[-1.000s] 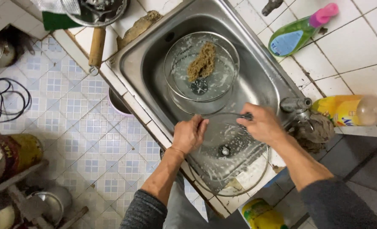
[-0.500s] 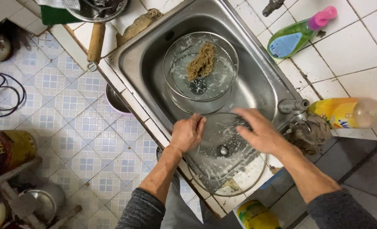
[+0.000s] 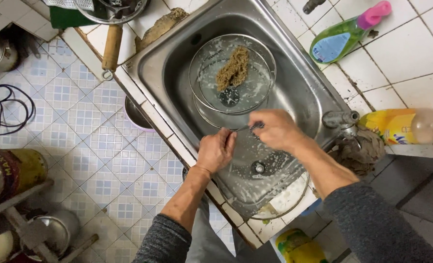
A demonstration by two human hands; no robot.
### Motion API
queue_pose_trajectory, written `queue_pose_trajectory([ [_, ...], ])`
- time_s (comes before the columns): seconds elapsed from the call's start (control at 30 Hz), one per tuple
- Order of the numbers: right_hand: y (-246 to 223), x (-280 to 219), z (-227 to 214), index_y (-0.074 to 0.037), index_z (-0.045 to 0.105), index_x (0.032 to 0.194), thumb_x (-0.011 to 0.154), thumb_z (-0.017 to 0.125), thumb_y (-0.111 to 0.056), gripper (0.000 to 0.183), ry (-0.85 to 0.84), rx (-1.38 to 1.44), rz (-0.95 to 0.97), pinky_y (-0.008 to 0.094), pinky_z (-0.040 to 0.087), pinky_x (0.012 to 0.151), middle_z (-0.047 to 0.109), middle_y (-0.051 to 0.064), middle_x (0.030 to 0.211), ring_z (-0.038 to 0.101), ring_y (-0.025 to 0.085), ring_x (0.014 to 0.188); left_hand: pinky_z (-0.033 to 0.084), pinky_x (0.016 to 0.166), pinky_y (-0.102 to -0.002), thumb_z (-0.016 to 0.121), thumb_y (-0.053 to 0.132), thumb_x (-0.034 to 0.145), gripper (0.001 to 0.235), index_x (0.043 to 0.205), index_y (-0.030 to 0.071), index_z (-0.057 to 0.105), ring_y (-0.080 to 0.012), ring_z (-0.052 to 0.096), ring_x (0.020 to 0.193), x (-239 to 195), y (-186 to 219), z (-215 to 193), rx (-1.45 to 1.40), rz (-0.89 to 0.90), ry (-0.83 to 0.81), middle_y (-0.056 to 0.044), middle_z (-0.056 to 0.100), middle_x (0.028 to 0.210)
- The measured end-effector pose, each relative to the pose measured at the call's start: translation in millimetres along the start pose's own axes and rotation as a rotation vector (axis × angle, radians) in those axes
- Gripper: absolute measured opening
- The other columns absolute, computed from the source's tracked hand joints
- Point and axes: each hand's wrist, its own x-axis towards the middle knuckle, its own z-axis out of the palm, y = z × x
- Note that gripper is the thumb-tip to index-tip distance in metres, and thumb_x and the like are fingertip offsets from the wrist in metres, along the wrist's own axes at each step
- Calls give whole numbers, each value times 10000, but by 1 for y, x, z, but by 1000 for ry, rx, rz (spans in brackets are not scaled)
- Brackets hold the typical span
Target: Scrubbing and rinsing a glass pot lid in a kitchen sink using a scouring pad.
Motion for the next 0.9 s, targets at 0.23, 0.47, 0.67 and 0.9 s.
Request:
queue_pose_trajectory([
  [0.23, 64, -40, 5, -266, 763, 932, 754, 745, -265, 179, 47, 4, 242, 384, 553, 719, 737, 56, 729, 731, 266, 760, 546, 620, -526, 539, 394, 972, 282, 885, 151, 653, -394, 720, 650, -1, 4, -7, 40, 32, -12, -152, 691, 622],
  [0.47, 14, -1, 15, -114, 658, 1117, 846, 689, -180, 280, -48, -285, -37, 492, 565, 693, 696, 225, 763, 711, 400, 755, 547, 619, -514, 508, 401, 980, 297, 882, 154, 641, -380, 729, 661, 0, 5, -6, 55, 7, -60, -139, 695, 629],
  [0.67, 74, -17, -1, -146, 748, 1014, 845, 768, -246, 197, 121, -251, -166, 401, 576, 739, 728, 141, 908, 722, 334, 860, 553, 665, -522, 496, 445, 983, 316, 943, 183, 668, -387, 735, 715, 0, 5, -8, 31, -41, -116, -127, 716, 669],
  [0.9, 68, -58, -12, -184, 786, 1104, 887, 727, -309, 257, 177, -307, -202, 393, 599, 831, 683, 78, 1133, 703, 302, 1030, 552, 756, -582, 545, 452, 961, 319, 1101, 213, 705, -443, 722, 813, 5, 18, -22, -105, -80, -157, -161, 750, 777],
])
